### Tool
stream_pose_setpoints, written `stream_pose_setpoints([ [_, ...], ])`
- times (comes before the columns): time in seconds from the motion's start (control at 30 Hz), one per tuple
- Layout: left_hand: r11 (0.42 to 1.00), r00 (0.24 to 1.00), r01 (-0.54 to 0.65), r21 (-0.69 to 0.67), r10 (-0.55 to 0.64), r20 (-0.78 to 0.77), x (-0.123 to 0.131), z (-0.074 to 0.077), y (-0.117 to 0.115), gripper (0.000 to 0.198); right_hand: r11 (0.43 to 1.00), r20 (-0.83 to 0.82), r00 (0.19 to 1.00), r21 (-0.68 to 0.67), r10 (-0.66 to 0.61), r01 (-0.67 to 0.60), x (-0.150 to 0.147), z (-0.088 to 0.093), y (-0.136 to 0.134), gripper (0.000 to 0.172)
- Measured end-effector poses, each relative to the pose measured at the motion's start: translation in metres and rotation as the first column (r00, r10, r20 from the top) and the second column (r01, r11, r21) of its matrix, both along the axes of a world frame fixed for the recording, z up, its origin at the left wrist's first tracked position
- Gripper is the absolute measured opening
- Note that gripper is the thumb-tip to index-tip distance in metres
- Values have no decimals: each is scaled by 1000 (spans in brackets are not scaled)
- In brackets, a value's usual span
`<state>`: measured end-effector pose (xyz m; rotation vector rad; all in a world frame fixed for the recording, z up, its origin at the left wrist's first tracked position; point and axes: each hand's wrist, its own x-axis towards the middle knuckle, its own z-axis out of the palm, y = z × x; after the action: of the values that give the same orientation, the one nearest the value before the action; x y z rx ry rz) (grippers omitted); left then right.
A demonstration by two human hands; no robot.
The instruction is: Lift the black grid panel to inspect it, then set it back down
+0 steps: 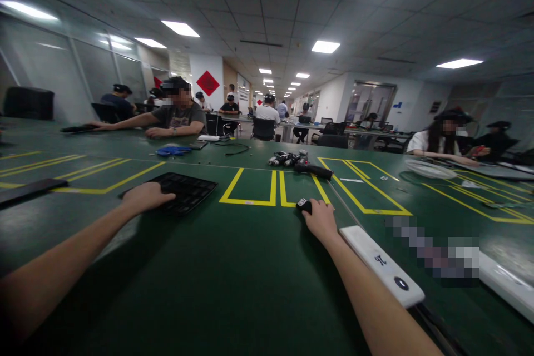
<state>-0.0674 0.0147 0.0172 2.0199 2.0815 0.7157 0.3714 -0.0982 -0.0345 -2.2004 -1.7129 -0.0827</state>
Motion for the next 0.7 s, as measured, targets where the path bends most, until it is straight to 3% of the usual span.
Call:
stream_pose_setpoints([
  [0.1, 1000, 998, -29, -7, 28, -47, 37, 4, -11, 33, 990, -281, 950, 66, 138, -125, -16, 6, -2, 44],
  [0.17, 995, 988, 86, 49, -92, 127, 70, 4, -24, 31, 963, -455, 848, 125, 271, -240, -33, 10, -8, 47],
  [0.27, 956, 852, 277, 95, -291, 435, 121, -2, -52, 34, 886, -584, 672, 221, 455, -408, -57, 15, -19, 51],
  [0.37, 874, 692, 475, 102, -443, 570, 154, -14, -80, 35, 808, -630, 530, 304, 568, -504, -71, 16, -27, 50],
  [0.43, 820, 616, 563, 108, -503, 606, 163, -23, -92, 37, 770, -629, 479, 340, 613, -540, -73, 13, -30, 48],
  [0.53, 767, 561, 627, 136, -565, 605, 165, -33, -98, 40, 749, -614, 470, 340, 635, -569, -71, 10, -31, 48],
  [0.7, 705, 475, 685, 181, -622, 622, 161, -36, -99, 39, 739, -630, 446, 332, 636, -586, -71, 8, -30, 47],
])
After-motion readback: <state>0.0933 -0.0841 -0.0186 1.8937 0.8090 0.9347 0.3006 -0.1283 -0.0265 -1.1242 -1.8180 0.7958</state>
